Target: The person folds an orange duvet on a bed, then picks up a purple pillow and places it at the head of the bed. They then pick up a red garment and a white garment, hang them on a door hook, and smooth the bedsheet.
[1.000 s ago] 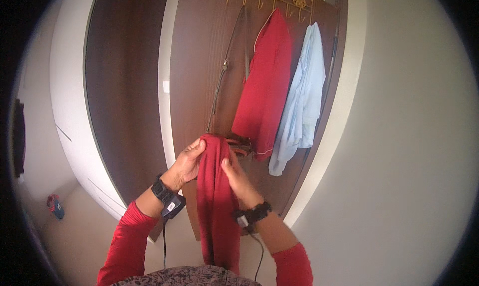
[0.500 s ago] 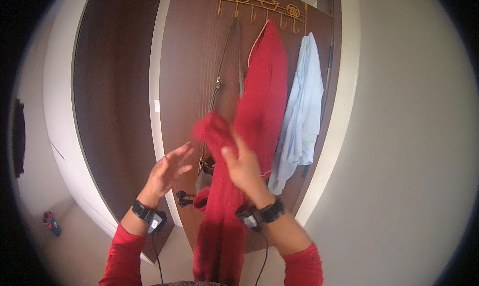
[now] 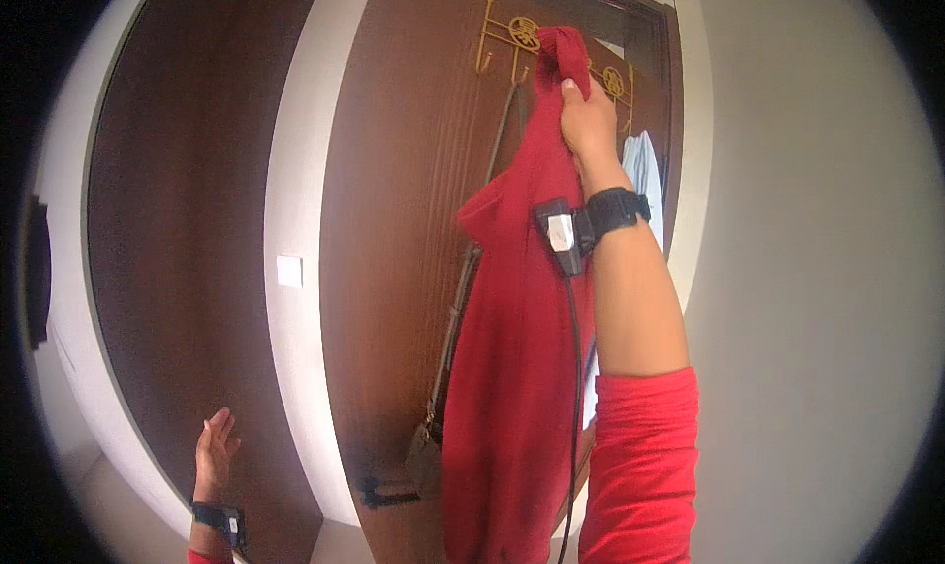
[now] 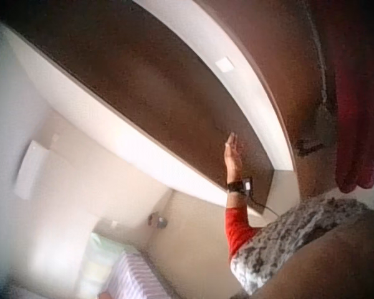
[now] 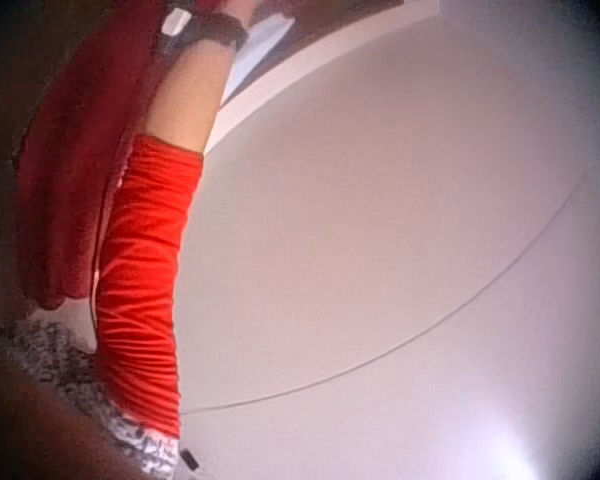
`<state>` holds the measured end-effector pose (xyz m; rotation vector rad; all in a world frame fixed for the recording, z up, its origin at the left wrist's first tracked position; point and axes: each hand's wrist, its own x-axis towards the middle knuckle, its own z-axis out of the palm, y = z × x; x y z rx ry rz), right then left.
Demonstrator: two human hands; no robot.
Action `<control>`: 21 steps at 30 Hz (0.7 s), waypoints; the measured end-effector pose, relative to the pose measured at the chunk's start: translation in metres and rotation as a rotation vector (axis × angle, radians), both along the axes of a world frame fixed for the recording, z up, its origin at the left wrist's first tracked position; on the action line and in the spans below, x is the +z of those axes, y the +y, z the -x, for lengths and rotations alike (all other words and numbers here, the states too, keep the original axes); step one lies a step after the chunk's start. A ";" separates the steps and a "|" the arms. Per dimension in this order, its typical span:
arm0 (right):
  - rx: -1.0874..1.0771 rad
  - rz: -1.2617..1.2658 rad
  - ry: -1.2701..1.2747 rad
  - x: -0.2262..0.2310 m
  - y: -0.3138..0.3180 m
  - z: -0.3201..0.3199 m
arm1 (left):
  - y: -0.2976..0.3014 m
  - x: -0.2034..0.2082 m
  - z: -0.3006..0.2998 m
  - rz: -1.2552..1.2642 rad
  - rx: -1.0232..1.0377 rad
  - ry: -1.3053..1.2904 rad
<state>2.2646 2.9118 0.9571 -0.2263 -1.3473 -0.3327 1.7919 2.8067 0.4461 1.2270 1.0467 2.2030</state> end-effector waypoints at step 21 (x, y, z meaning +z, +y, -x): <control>-0.884 0.333 -0.368 0.039 0.086 0.048 | 0.036 0.052 0.062 0.273 -0.062 -0.095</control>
